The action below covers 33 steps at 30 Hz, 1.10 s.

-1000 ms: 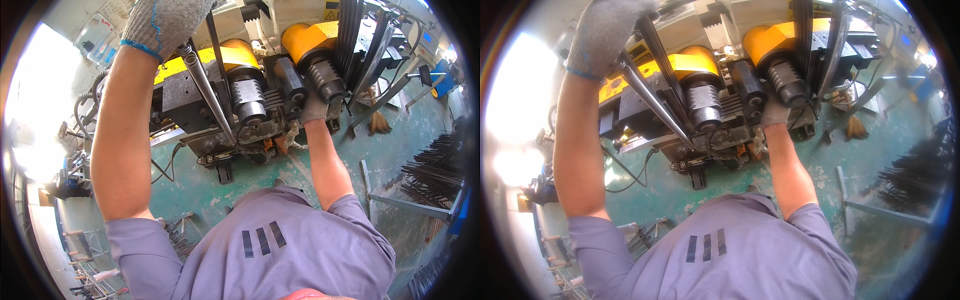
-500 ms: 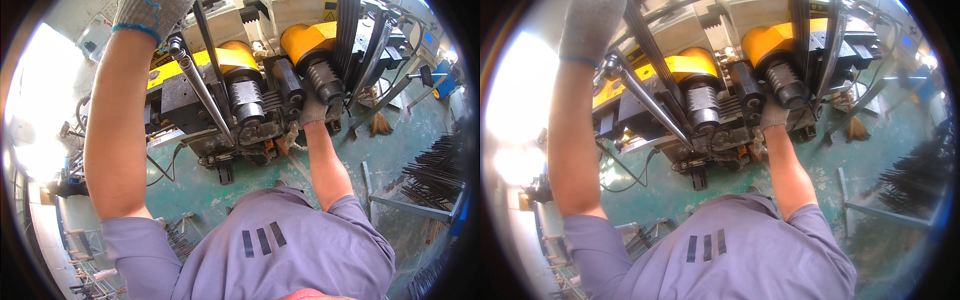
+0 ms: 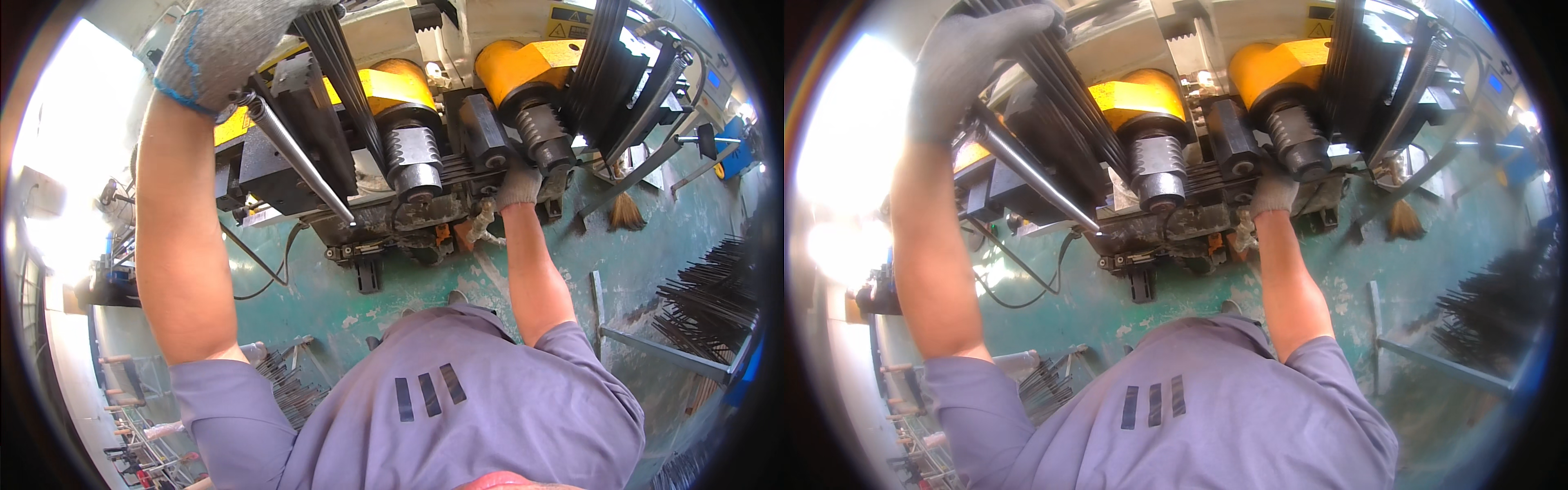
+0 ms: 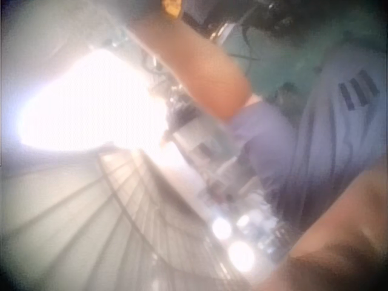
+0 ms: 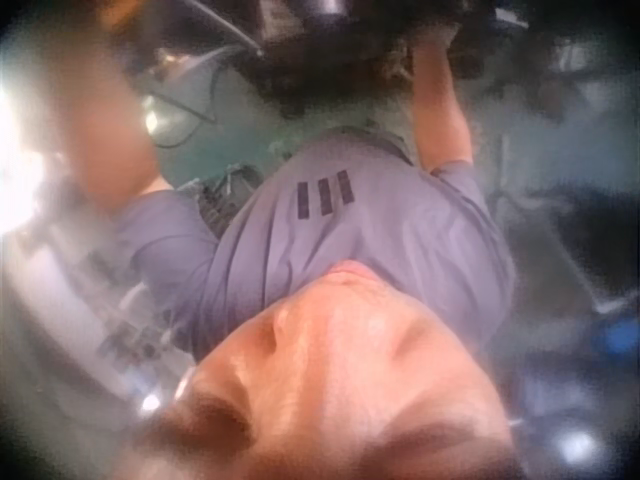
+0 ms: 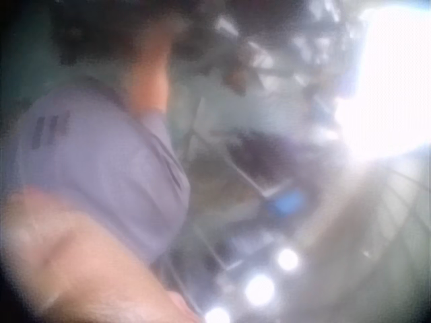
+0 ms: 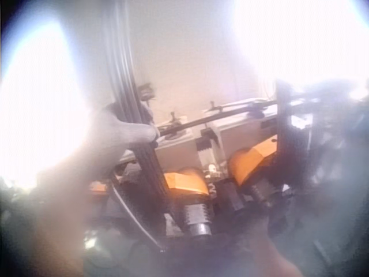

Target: The person picks up a bundle of metal rods from a rack, feeds them into a mechanical bending machine by hand, and then places the bent rods onto another rack.

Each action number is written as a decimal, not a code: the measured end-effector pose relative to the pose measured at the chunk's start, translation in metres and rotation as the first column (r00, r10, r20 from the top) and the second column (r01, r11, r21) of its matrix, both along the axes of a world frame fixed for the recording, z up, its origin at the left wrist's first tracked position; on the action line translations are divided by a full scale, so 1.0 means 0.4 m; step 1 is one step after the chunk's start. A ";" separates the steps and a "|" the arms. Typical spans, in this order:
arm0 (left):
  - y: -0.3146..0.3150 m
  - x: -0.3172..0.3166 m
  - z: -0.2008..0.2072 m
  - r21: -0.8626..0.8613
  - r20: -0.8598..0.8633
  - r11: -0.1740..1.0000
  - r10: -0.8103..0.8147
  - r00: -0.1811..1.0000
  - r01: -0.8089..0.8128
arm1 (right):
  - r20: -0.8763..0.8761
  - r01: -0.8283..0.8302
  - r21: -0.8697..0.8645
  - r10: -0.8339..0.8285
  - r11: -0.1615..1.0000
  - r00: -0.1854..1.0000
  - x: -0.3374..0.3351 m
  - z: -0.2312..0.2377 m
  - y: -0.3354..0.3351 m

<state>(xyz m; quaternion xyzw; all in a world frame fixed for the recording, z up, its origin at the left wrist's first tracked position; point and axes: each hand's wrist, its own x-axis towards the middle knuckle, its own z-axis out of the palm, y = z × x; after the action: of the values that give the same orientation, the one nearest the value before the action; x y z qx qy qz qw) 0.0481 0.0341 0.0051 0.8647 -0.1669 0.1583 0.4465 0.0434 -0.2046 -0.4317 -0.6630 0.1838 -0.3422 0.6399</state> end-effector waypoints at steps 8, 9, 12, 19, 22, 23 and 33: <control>-0.017 -0.075 0.050 -0.001 -0.260 0.994 -0.110 0.959 0.113 | 0.131 -0.067 0.437 0.011 0.897 0.991 -0.011 0.051 0.020; -0.014 -0.085 0.044 -0.006 -0.211 0.993 -0.117 0.970 0.118 | 0.080 -0.034 0.412 0.001 0.911 0.997 -0.012 0.052 0.020; -0.031 -0.054 -0.039 0.095 0.068 0.986 0.128 0.989 -0.135 | 0.058 -0.029 0.338 0.010 0.941 0.998 -0.010 0.045 0.017; 0.072 0.058 -0.024 -0.072 0.001 0.952 -0.297 0.955 0.296 | 0.028 -0.060 0.335 0.053 0.940 0.998 -0.008 0.012 0.007; 0.033 0.026 -0.026 -0.019 0.022 0.985 -0.171 0.985 0.171 | 0.011 -0.049 0.274 0.048 0.960 0.999 -0.007 0.003 0.004; 0.023 0.012 -0.026 -0.027 0.022 0.990 -0.140 0.990 0.140 | 0.007 -0.051 0.266 0.050 0.963 0.999 -0.008 0.001 0.003; 0.028 0.014 0.002 0.228 -0.093 0.968 0.126 0.988 -0.102 | -0.002 -0.080 0.353 0.086 0.932 0.996 -0.014 -0.011 -0.006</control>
<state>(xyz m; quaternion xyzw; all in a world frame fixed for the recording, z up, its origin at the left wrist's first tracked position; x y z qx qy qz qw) 0.0537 0.0453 0.0058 0.9246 -0.1092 0.1177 0.3453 0.0378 -0.2071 -0.4362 -0.5480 0.2196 -0.2704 0.7605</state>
